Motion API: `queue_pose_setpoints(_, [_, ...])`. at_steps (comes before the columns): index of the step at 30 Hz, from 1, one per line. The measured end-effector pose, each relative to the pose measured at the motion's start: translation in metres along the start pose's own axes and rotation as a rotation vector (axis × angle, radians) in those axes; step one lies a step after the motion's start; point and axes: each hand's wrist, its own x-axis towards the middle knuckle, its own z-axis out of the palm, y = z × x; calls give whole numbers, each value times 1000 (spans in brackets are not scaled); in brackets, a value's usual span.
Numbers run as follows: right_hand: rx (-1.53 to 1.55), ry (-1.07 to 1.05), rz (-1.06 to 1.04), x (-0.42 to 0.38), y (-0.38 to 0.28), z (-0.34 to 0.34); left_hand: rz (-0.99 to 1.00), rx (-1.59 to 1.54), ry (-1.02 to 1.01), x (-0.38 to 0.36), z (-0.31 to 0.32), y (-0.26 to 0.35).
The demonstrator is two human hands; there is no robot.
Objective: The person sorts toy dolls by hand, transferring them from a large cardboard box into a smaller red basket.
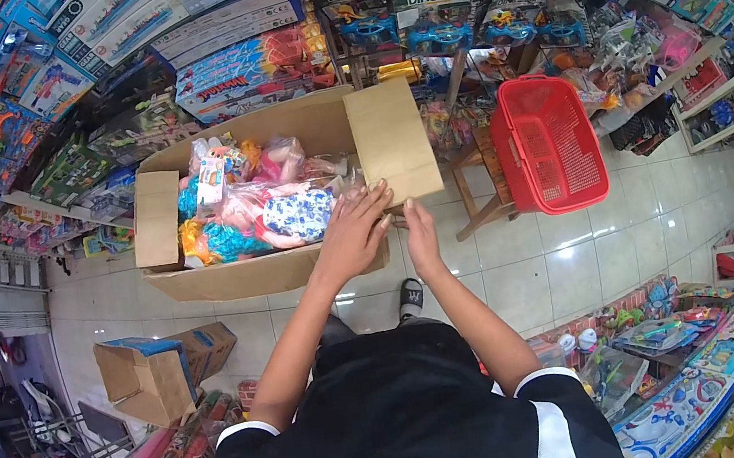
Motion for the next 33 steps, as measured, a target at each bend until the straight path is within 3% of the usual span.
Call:
queue_pose_setpoints(4, [-202,182,115,-1,7,12,11,-39,-52,-3,-1,-16])
queue_pose_setpoints(6, [-361,570,-13,-2,25,22,150,36,-44,-5,-9,-29])
queue_pose_setpoints(10, [-509,781,-239,-2,24,54,243,-133,51,-28,-45,-61])
queue_pose_setpoints(12, [-532,750,-440,-10,-4,97,254,-162,133,-50,-71,-95])
queue_pose_setpoints(14, [-564,723,-440,-10,-15,150,168,-162,214,-77,-105,-133])
queue_pose_setpoints(17, [-573,420,-525,-1,-6,230,38,-132,320,-118,-160,-197])
queue_pose_setpoints(19, [-593,156,-410,-1,-3,289,-77,-16,387,-150,-192,-240])
queue_pose_setpoints(21, [-593,-58,-447,9,27,338,-179,72,395,-180,-216,-270])
queue_pose_setpoints(23, [-720,-269,-505,16,50,382,-418,396,451,-202,-238,-294])
queue_pose_setpoints(28, [-1034,-297,-482,37,90,452,-406,3,397,-235,-246,-353])
queue_pose_setpoints(30, [-1324,-295,-262,44,100,465,-373,-98,400,-237,-246,-355])
queue_pose_setpoints(33, [-1257,-341,-254,50,98,470,-368,-102,418,-240,-246,-357])
